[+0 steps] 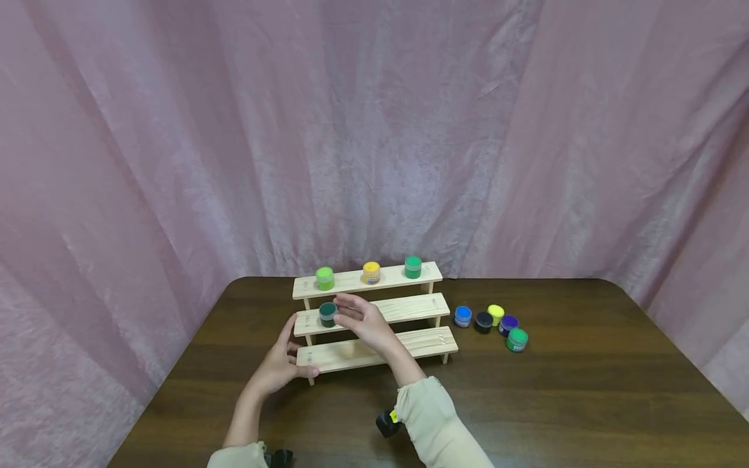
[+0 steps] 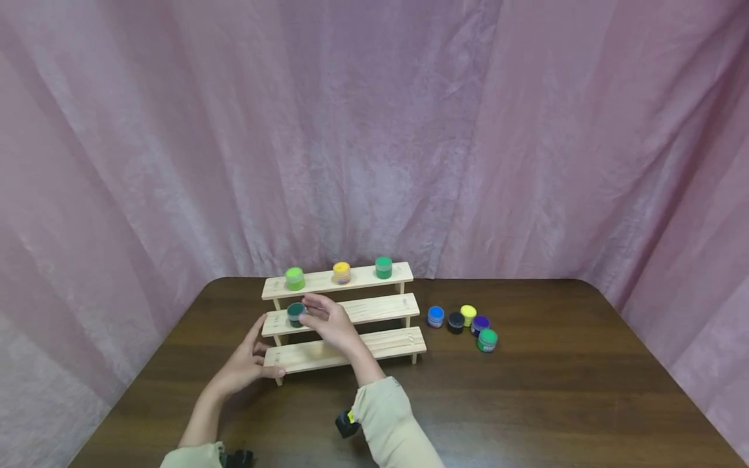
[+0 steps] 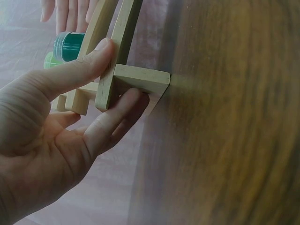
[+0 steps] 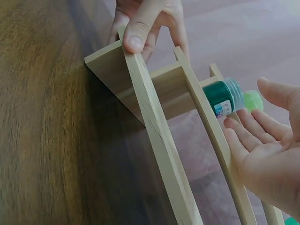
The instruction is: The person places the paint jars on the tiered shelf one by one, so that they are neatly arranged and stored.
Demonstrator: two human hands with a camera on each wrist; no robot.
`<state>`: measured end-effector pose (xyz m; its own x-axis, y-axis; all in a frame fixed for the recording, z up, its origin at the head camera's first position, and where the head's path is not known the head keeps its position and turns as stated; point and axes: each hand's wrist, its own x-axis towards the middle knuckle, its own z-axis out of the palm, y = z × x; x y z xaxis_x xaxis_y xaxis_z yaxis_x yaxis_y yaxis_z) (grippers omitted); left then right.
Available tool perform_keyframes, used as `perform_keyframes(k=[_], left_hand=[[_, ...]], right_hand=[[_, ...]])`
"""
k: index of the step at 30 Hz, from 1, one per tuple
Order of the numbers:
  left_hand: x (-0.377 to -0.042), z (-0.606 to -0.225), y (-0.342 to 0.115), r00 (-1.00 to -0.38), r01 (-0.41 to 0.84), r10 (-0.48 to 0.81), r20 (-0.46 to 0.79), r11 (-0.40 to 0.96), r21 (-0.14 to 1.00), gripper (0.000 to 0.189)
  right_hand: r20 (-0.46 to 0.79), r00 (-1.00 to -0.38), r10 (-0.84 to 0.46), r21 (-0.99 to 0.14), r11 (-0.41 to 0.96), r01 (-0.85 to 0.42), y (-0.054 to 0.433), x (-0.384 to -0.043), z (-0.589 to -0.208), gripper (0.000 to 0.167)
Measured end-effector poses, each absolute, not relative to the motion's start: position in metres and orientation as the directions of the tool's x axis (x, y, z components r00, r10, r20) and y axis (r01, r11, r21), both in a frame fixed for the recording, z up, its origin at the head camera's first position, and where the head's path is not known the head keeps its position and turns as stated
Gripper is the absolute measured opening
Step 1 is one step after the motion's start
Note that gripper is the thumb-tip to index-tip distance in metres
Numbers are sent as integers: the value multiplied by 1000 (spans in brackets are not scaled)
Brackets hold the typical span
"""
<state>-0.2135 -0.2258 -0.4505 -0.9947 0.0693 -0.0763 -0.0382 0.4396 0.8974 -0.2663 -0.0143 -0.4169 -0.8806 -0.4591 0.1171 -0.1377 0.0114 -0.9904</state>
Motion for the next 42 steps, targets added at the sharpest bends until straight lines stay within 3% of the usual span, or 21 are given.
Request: perform_keyframes(k=[42], left_hand=[[-214,-450,-226,-995,-37,68,-78,471,881,125]], right_hand=[[168,-958,-232,-986,-52,-160,47,-247,-401,42]])
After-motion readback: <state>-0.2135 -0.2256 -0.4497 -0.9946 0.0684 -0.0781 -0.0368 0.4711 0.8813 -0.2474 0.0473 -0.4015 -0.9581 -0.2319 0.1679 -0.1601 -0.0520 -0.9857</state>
